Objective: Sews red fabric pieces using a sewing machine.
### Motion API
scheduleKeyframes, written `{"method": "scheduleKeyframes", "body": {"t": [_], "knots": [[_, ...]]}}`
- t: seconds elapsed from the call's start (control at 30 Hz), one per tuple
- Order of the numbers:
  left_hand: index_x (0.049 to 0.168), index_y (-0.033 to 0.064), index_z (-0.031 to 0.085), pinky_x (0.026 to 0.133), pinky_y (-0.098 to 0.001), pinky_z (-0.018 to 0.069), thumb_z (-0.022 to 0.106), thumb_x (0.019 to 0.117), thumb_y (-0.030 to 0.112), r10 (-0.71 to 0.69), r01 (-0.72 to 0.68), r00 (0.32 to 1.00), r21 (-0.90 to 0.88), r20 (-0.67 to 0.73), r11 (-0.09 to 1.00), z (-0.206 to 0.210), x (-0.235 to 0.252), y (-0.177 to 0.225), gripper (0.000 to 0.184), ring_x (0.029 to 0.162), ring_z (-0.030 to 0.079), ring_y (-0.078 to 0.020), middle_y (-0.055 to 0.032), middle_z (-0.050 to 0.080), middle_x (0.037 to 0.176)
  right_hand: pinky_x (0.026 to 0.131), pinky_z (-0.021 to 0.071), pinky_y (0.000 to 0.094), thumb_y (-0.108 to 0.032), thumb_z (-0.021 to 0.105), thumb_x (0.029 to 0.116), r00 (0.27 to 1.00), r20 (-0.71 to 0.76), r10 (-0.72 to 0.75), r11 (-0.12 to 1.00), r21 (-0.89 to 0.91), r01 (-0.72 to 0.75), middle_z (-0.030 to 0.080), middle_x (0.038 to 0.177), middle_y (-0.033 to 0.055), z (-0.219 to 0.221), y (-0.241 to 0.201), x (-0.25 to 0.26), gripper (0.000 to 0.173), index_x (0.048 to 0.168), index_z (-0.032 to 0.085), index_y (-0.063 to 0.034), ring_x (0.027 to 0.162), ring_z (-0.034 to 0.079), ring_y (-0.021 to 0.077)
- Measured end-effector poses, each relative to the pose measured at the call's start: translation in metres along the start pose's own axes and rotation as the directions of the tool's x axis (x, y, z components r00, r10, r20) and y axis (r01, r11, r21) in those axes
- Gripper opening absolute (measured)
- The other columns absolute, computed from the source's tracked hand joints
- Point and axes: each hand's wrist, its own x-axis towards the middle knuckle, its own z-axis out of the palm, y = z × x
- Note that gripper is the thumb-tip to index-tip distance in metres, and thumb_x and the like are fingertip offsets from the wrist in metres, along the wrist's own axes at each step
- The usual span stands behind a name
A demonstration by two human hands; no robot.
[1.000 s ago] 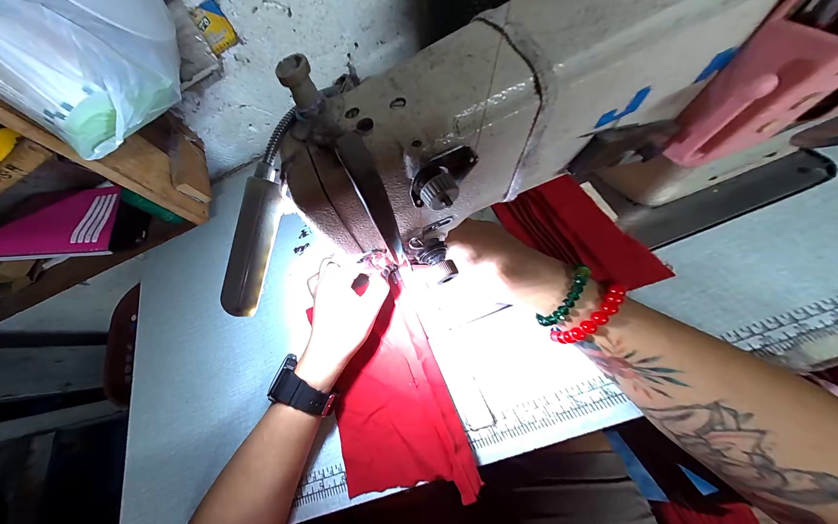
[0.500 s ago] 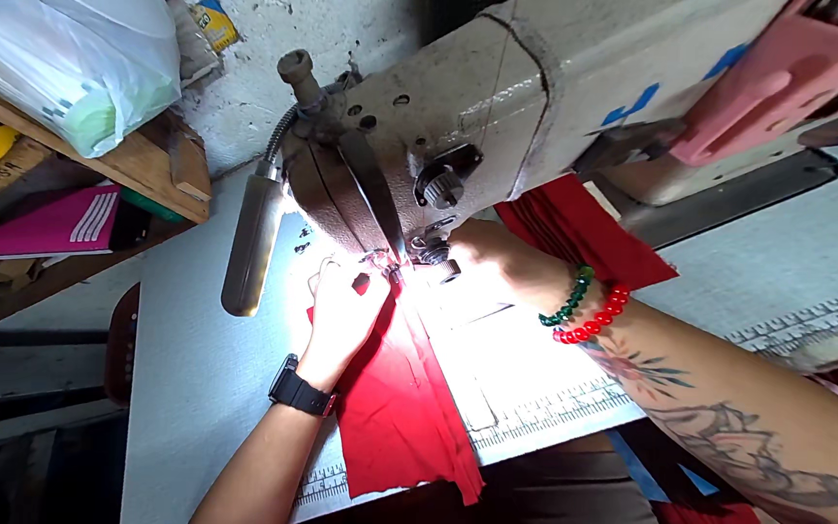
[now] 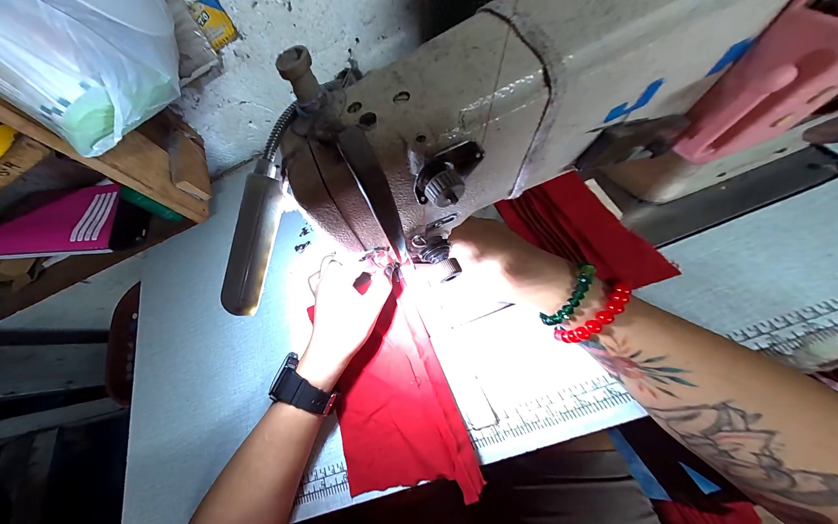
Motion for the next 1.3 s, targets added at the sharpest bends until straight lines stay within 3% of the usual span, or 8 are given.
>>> {"method": "scheduleKeyframes", "body": {"t": [0.1, 0.4, 0.57, 1.1, 1.17, 1.2, 1.23, 1.3], "knots": [[0.095, 0.0145, 0.079, 0.093, -0.0484, 0.0414, 0.071, 0.0914, 0.033, -0.009, 0.009, 1.0, 0.02, 0.004, 1.0, 0.0, 0.0, 0.0, 0.02, 0.1, 0.061, -0.0188, -0.0018, 0.069, 0.092, 0.069, 0.0508, 0.0544, -0.008, 0.065, 0.0972, 0.998, 0.056, 0.034, 0.999, 0.035, -0.036, 0.069, 0.087, 0.0207, -0.005, -0.004, 0.004, 0.012, 0.097, 0.071, 0.0017, 0.085, 0.069, 0.0393], [0.092, 0.0118, 0.077, 0.095, -0.0471, 0.0409, 0.068, 0.09, 0.03, -0.04, 0.04, 0.999, 0.018, -0.009, 0.999, 0.0, -0.001, 0.001, 0.021, 0.1, 0.061, -0.0179, -0.0027, 0.068, 0.093, 0.068, 0.0525, 0.0527, 0.0, 0.069, 0.0922, 0.999, 0.035, 0.028, 0.999, 0.015, -0.029, 0.069, 0.084, 0.0178, -0.003, -0.003, 0.002, 0.004, 0.095, 0.072, -0.0012, 0.082, 0.069, 0.037], [0.094, 0.0102, 0.077, 0.097, -0.0478, 0.0409, 0.071, 0.09, 0.029, -0.045, 0.045, 0.999, 0.009, -0.002, 0.999, -0.001, -0.001, 0.003, 0.02, 0.1, 0.062, -0.0186, -0.0049, 0.068, 0.095, 0.077, 0.051, 0.0575, 0.004, 0.062, 0.0942, 0.974, 0.187, 0.126, 0.992, 0.006, -0.129, 0.07, 0.095, 0.0233, -0.013, -0.01, 0.007, 0.013, 0.104, 0.071, 0.0027, 0.095, 0.068, 0.0427], [0.094, 0.0125, 0.079, 0.092, -0.0471, 0.0417, 0.071, 0.0901, 0.031, -0.008, 0.008, 1.0, 0.007, -0.015, 1.0, -0.001, -0.001, 0.002, 0.02, 0.097, 0.062, -0.0188, -0.0032, 0.068, 0.09, 0.072, 0.052, 0.0537, -0.005, 0.064, 0.0967, 0.996, 0.076, 0.046, 0.999, 0.017, -0.048, 0.07, 0.09, 0.02, -0.005, -0.004, 0.005, 0.01, 0.099, 0.072, 0.0006, 0.089, 0.069, 0.0385], [0.095, 0.0134, 0.079, 0.092, -0.0477, 0.0422, 0.072, 0.0904, 0.032, -0.002, 0.002, 1.0, 0.008, -0.015, 1.0, -0.001, -0.001, 0.001, 0.021, 0.098, 0.062, -0.0189, -0.0029, 0.068, 0.091, 0.072, 0.0516, 0.0548, 0.003, 0.063, 0.0941, 0.995, 0.063, 0.072, 0.997, 0.032, -0.074, 0.069, 0.091, 0.0228, -0.006, -0.008, 0.004, 0.009, 0.096, 0.071, 0.0045, 0.088, 0.069, 0.0404], [0.095, 0.0134, 0.079, 0.093, -0.048, 0.0422, 0.072, 0.0907, 0.032, 0.005, -0.005, 1.0, 0.005, -0.017, 1.0, 0.0, -0.001, 0.001, 0.021, 0.098, 0.062, -0.0189, -0.0026, 0.069, 0.092, 0.078, 0.0501, 0.0567, 0.006, 0.059, 0.0951, 0.986, 0.115, 0.124, 0.991, 0.038, -0.129, 0.07, 0.097, 0.026, -0.01, -0.014, 0.006, 0.013, 0.1, 0.07, 0.0076, 0.095, 0.067, 0.0429], [0.095, 0.0137, 0.079, 0.093, -0.0471, 0.0421, 0.071, 0.091, 0.032, 0.012, -0.012, 1.0, 0.0, -0.02, 1.0, 0.0, -0.001, 0.001, 0.02, 0.098, 0.062, -0.0182, -0.0018, 0.07, 0.092, 0.08, 0.05, 0.0575, 0.007, 0.058, 0.0946, 0.986, 0.107, 0.13, 0.99, 0.037, -0.134, 0.069, 0.099, 0.0271, -0.009, -0.015, 0.006, 0.013, 0.1, 0.07, 0.009, 0.098, 0.067, 0.0439], [0.094, 0.0156, 0.08, 0.094, -0.0446, 0.042, 0.071, 0.0917, 0.031, 0.003, -0.003, 1.0, -0.017, -0.021, 1.0, -0.001, -0.001, 0.001, 0.018, 0.099, 0.062, -0.0153, 0.0008, 0.072, 0.093, 0.072, 0.0511, 0.0568, 0.006, 0.062, 0.0915, 0.997, -0.005, 0.078, 0.996, 0.032, -0.078, 0.069, 0.089, 0.0256, 0.001, -0.012, 0.005, 0.008, 0.089, 0.069, 0.0082, 0.089, 0.069, 0.0431]]}}
